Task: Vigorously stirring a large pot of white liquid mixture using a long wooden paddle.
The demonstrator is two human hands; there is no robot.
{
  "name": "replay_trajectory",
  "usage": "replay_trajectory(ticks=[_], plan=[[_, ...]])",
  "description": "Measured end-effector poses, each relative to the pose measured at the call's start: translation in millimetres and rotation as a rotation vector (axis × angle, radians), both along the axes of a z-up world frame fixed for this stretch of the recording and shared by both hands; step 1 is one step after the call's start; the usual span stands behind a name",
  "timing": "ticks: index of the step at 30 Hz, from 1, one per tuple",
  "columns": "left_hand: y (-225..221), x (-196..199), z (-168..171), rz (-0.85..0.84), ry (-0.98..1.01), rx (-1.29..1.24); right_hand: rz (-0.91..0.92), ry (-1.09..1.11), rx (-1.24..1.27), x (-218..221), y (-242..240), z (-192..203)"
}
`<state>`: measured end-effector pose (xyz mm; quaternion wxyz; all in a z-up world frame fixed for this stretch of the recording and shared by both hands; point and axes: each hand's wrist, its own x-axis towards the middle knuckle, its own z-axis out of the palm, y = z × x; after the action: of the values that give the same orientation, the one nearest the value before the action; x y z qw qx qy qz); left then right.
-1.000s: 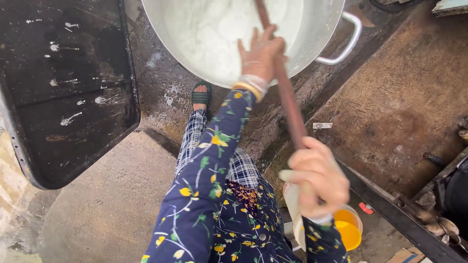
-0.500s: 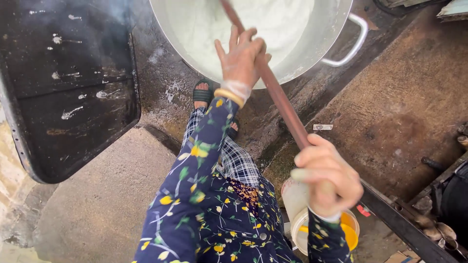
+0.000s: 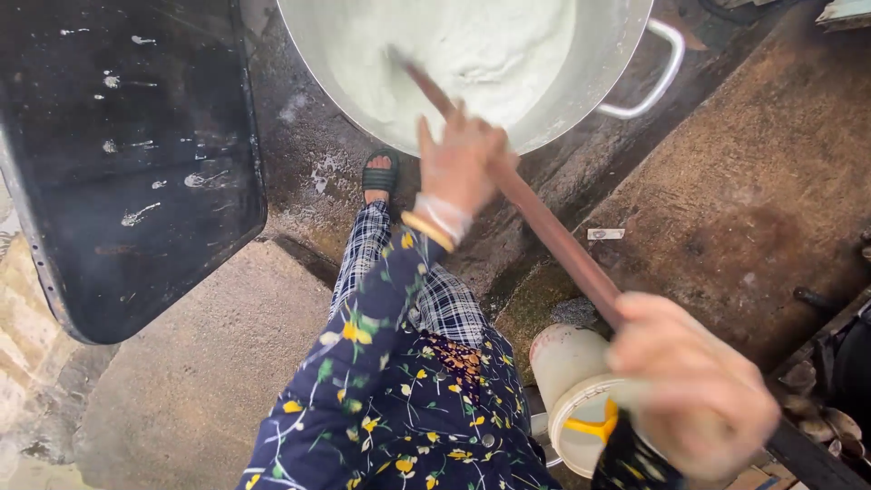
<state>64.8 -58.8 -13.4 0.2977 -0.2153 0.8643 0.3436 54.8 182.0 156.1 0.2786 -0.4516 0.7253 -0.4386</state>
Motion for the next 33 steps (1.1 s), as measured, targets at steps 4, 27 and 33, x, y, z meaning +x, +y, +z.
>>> replay_trajectory(ticks=[4,27,33], plan=[[-18,-18,-52,0.321,0.301,-0.109,-0.315,0.136,-0.361,38,-40,-77],[-10,-56,-27,0.201,0.154,0.012,-0.416,0.219,-0.359,21,-48,-45],[28,-23,2,-0.011,0.38,0.17,-0.022,0.215,0.301,-43,49,63]])
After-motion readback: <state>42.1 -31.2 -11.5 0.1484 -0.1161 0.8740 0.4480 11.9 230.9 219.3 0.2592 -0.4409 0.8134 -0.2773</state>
